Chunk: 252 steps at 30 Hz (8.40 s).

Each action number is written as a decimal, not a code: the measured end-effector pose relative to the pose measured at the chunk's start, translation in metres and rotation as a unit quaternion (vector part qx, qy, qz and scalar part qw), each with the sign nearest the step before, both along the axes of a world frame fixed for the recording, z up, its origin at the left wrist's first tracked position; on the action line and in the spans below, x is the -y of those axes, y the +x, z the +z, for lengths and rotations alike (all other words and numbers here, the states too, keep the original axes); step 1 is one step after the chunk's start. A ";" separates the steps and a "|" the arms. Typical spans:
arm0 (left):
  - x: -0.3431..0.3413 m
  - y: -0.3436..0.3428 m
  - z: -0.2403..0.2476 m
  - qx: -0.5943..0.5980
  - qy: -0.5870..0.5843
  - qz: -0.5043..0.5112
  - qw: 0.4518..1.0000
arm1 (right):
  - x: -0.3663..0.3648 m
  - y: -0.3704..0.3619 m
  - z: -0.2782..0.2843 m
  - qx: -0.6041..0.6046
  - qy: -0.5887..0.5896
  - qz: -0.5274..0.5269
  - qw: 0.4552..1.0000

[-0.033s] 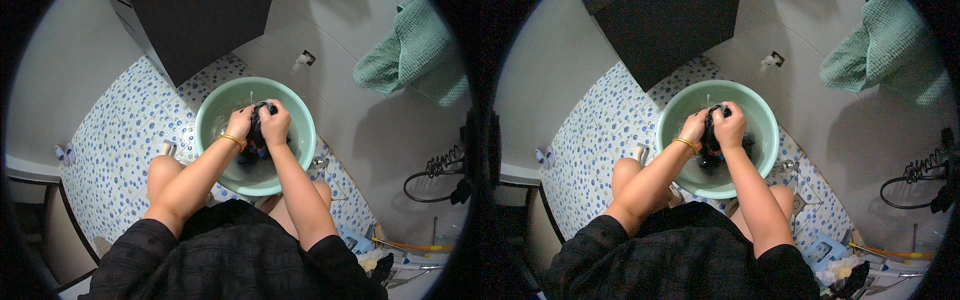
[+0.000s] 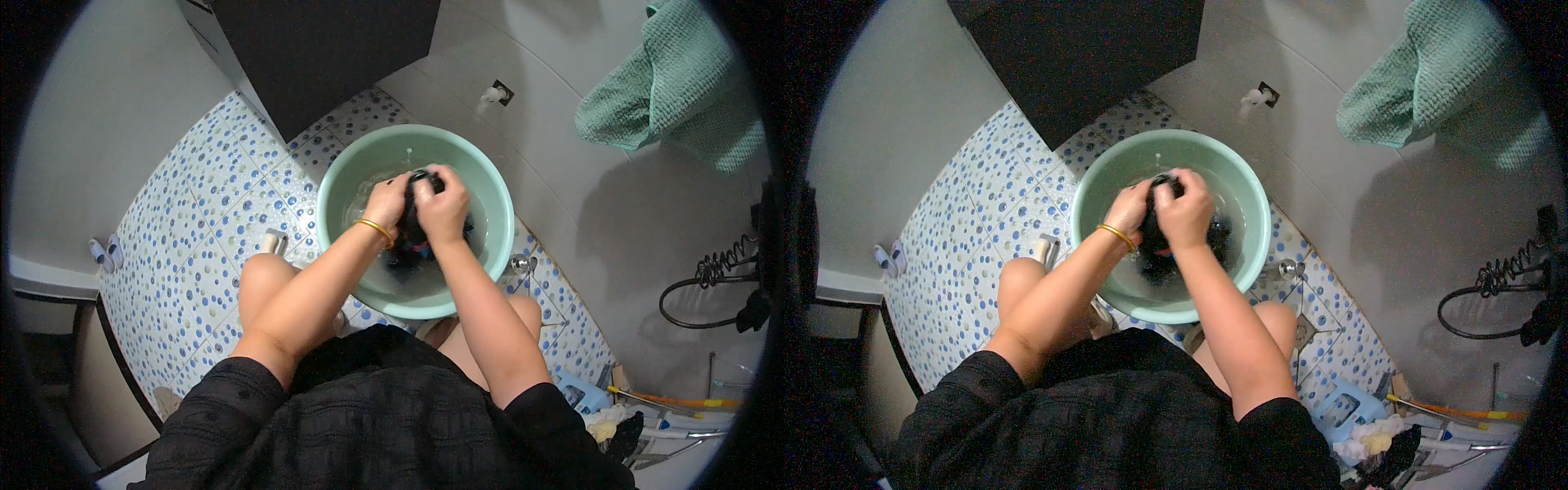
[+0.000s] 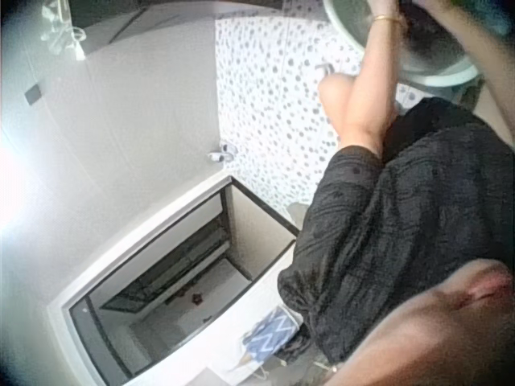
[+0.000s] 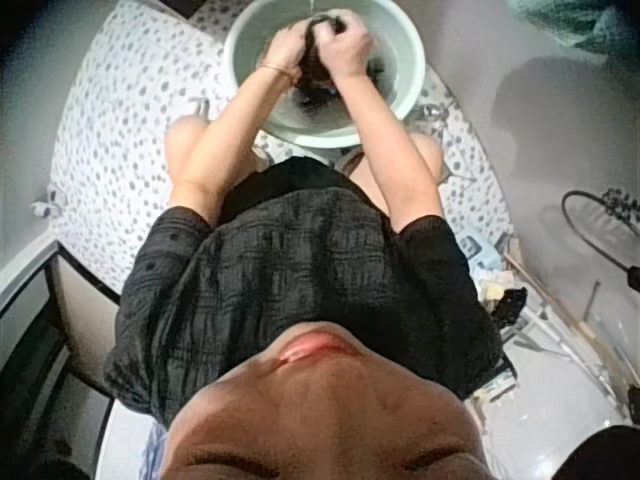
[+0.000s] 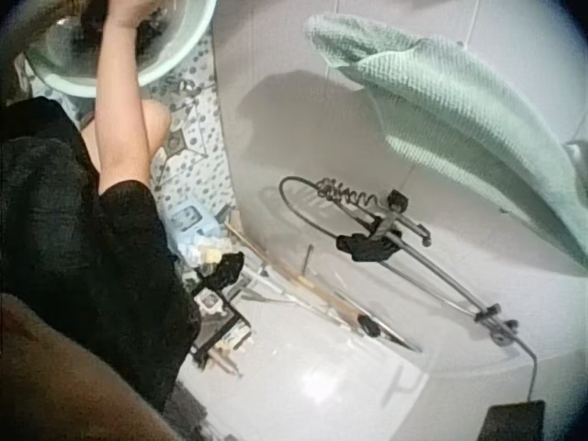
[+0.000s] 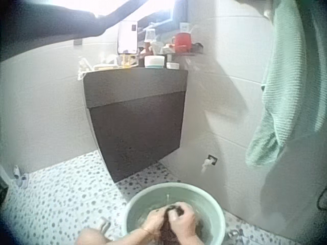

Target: The person sits on the bathroom floor and hand-washes clothes in a light green basin filled with water. They scrub and rinse a black and white striped garment, followed by a black garment with colorful lettering, repeatedly submerging and wringing the items.

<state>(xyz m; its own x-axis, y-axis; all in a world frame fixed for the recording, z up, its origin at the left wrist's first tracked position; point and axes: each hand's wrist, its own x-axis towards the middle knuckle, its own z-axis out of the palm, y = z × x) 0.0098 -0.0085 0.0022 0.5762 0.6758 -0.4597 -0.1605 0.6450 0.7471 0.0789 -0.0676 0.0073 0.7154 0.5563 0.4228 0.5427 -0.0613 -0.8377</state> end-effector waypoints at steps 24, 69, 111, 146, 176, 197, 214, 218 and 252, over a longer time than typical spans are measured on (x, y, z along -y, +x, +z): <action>-0.046 -0.071 0.002 -0.191 0.443 -0.508 0.714 | 0.094 0.113 0.046 -0.331 0.271 0.156 0.890; -0.015 -0.018 -0.041 0.010 0.021 -0.014 1.000 | -0.007 -0.034 0.021 0.149 -0.056 0.064 0.985; -0.078 -0.088 0.195 -0.066 0.550 -0.090 0.828 | 0.109 0.117 0.189 -0.325 0.274 0.162 0.890; -0.049 -0.032 -0.009 0.218 0.026 -0.114 0.969 | 0.042 0.059 0.019 0.104 -0.420 0.191 0.881; -0.027 -0.002 -0.038 0.079 -0.058 -0.103 0.990 | 0.004 -0.029 0.005 0.170 -0.067 0.093 0.979; -0.035 -0.032 0.048 0.203 0.103 -0.096 0.969 | 0.027 0.069 -0.018 -0.073 -0.309 0.374 0.871; -0.012 0.009 -0.047 0.109 0.013 -0.027 0.994 | 0.011 -0.026 0.000 0.152 -0.132 0.089 0.975; -0.001 0.018 -0.043 0.002 -0.020 -0.002 1.000 | -0.012 0.007 -0.002 0.138 -0.078 -0.040 0.987; -0.047 -0.039 -0.046 -0.178 0.548 -0.353 0.737 | 0.041 0.073 0.031 -0.451 0.196 0.314 0.812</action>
<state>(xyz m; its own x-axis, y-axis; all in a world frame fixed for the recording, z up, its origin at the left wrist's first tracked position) -0.0290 0.0387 -0.0434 0.9369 0.3432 -0.0667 0.2575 -0.5481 0.7958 0.1520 -0.1085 0.0382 0.4592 0.8807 0.1163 -0.4824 0.3571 -0.7999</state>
